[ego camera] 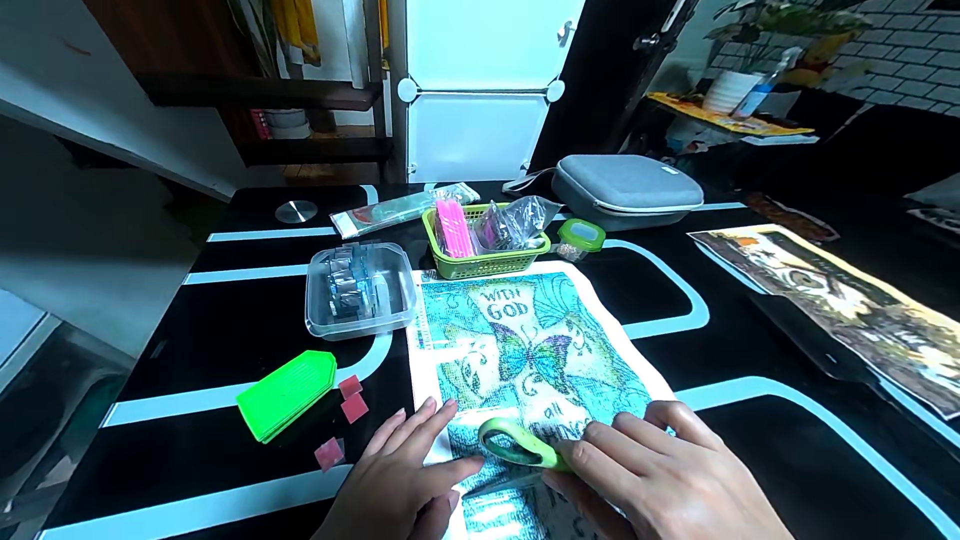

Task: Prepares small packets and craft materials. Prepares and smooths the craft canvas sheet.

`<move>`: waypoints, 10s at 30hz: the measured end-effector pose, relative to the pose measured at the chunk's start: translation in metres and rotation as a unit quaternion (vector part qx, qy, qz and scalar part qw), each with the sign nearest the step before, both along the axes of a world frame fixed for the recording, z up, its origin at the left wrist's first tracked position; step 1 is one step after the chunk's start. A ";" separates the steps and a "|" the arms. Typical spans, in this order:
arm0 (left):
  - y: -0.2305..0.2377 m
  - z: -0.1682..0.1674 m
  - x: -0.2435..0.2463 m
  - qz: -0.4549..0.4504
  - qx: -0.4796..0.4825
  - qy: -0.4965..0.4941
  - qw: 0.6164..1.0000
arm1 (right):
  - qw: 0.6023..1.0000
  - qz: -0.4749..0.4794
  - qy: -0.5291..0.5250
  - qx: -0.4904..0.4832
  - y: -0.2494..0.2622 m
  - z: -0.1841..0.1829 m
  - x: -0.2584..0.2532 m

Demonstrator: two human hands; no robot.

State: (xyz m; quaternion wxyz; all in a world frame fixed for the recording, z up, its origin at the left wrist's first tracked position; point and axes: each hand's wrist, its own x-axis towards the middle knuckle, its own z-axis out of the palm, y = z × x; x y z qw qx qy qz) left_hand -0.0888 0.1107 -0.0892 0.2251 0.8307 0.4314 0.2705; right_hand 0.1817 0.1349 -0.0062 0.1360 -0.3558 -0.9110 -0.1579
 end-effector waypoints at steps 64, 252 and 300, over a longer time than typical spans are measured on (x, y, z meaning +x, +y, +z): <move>0.000 0.004 -0.004 -0.023 -0.009 0.065 0.998 | 0.996 0.061 -0.014 -0.067 0.005 0.008 -0.002; -0.029 -0.006 0.026 0.095 0.090 0.176 0.976 | 0.999 -0.026 0.039 0.025 -0.011 -0.014 0.003; -0.028 -0.006 0.026 0.095 0.106 0.209 0.968 | 0.999 0.004 0.007 0.051 -0.010 -0.006 0.004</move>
